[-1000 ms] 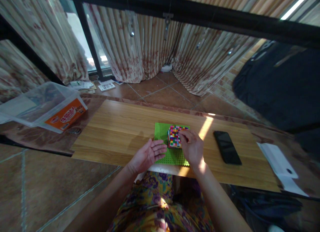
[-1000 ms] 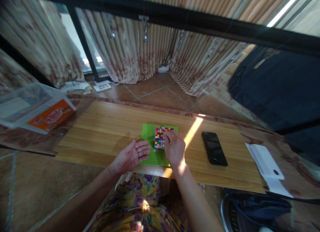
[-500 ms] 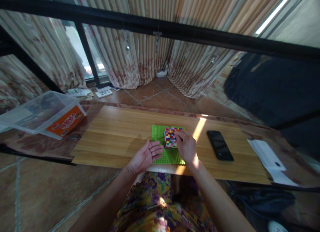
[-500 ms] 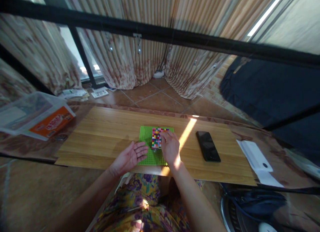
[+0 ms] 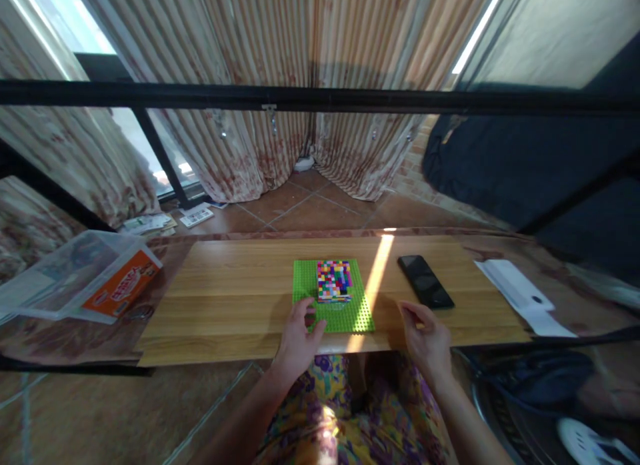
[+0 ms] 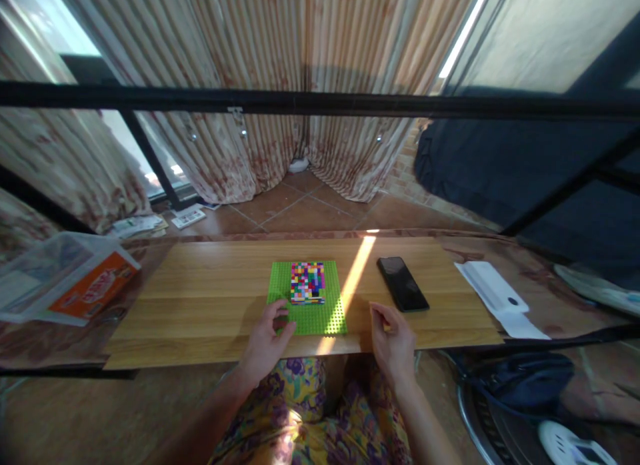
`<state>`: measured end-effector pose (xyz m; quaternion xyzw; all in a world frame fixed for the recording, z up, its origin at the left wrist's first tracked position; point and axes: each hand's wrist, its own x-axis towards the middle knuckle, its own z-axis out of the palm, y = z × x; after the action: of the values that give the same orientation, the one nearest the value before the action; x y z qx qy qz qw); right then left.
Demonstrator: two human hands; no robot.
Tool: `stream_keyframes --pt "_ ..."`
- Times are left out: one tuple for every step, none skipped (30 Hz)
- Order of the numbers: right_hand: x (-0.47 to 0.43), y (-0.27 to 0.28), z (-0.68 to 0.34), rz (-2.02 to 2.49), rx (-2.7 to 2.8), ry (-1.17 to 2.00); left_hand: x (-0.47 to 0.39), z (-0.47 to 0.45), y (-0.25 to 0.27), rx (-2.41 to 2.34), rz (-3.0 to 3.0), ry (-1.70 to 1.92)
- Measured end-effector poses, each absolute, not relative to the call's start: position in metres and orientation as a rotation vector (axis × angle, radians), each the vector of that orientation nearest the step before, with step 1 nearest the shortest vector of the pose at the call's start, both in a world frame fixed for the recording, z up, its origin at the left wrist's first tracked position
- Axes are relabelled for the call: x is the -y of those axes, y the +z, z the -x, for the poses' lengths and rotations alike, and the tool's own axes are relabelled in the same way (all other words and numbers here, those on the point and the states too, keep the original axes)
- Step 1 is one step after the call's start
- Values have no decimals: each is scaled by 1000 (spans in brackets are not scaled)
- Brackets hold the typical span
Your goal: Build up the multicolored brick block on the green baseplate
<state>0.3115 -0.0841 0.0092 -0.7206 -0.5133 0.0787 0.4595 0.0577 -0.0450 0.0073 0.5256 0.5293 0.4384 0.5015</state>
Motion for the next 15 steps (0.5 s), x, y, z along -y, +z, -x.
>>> stream_keyframes --pt "92 5 -320 1800 1240 182 45 -59 8 -1302 -1300 1052" --pt "101 2 -326 1812 1234 186 44 -59 9 -1312 -1318 1046" --pt "108 -1 -331 1837 1208 182 44 -60 11 -1313 -1330 1039" --pt "115 -5 -335 1863 1186 183 43 -60 12 -1313 -1341 1032" --pt "121 -8 -338 1881 1168 182 42 -60 13 -1314 -1357 1022" --pt "127 -10 -339 1896 1156 179 42 -60 14 -1320 -1380 1007" --pt "131 -13 -340 1902 1152 175 42 -60 15 -1330 -1409 989" --pt "134 -15 -340 1900 1151 169 43 -60 16 -1338 -1440 975" --pt "137 -17 -340 1896 1152 164 44 -60 16 -1339 -1468 967" --pt "138 -19 -340 1891 1147 160 45 -59 16 -1334 -1486 965" --pt "139 -20 -340 1885 1140 159 47 -58 15 -1329 -1492 967" --pt "139 -20 -341 1879 1133 162 48 -57 16 -1327 -1490 970" --pt "138 -21 -341 1874 1130 168 50 -55 16 -1331 -1486 969" --pt "137 -21 -342 1866 1134 179 51 -54 18 -1342 -1491 965" --pt "136 -21 -342 1859 1143 192 51 -52 21 -1360 -1510 964"
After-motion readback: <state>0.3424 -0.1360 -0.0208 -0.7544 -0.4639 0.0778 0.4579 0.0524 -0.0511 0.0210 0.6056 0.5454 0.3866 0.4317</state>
